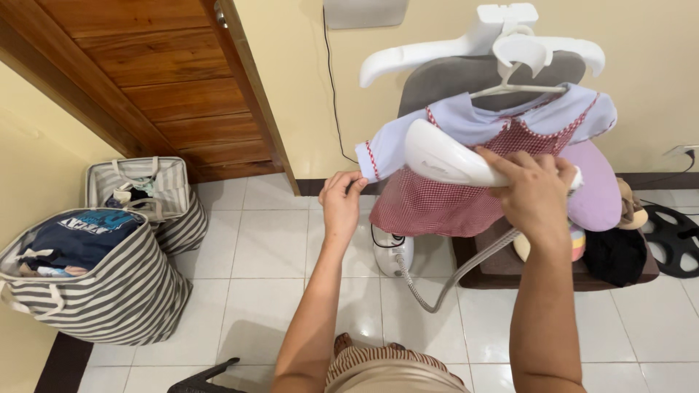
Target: The person uses a handheld garment steamer to smooth a red-and-white checkered dress hanging on a hanger. They move the steamer over the bodice, sleeves, and skirt, occasionally adjusting the fabric with their other hand.
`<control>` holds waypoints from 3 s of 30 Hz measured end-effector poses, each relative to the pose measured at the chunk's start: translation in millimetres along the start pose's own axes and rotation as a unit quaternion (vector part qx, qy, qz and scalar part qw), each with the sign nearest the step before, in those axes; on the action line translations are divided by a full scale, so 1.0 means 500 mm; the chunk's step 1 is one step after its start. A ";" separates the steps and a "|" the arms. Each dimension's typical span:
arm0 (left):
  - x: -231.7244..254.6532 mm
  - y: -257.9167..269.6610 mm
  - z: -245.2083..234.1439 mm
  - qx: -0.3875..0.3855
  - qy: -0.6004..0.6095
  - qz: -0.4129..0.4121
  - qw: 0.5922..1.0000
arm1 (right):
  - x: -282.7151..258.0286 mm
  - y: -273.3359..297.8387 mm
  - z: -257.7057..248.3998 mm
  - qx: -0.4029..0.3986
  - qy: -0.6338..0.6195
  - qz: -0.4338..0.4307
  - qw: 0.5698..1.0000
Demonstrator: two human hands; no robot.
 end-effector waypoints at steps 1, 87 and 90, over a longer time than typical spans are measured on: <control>0.004 0.003 0.002 0.005 -0.014 0.018 1.000 | -0.012 0.000 0.008 0.000 0.008 -0.022 1.000; -0.158 -0.032 0.093 0.036 0.127 0.179 0.975 | 0.096 0.225 0.309 0.176 -0.464 0.155 0.854; -0.277 -0.003 0.198 -0.169 0.193 -0.099 0.961 | 0.041 0.277 0.365 0.125 -0.501 0.139 0.845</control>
Point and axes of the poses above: each hand's wrist, its own y-axis away from the middle knuckle, its own z-axis out of the palm, x = y × z, the point moved 6 cm from there along -y, towards the middle knuckle, and after that the axes turned 8 degrees about -y, right-handed, at the moved point
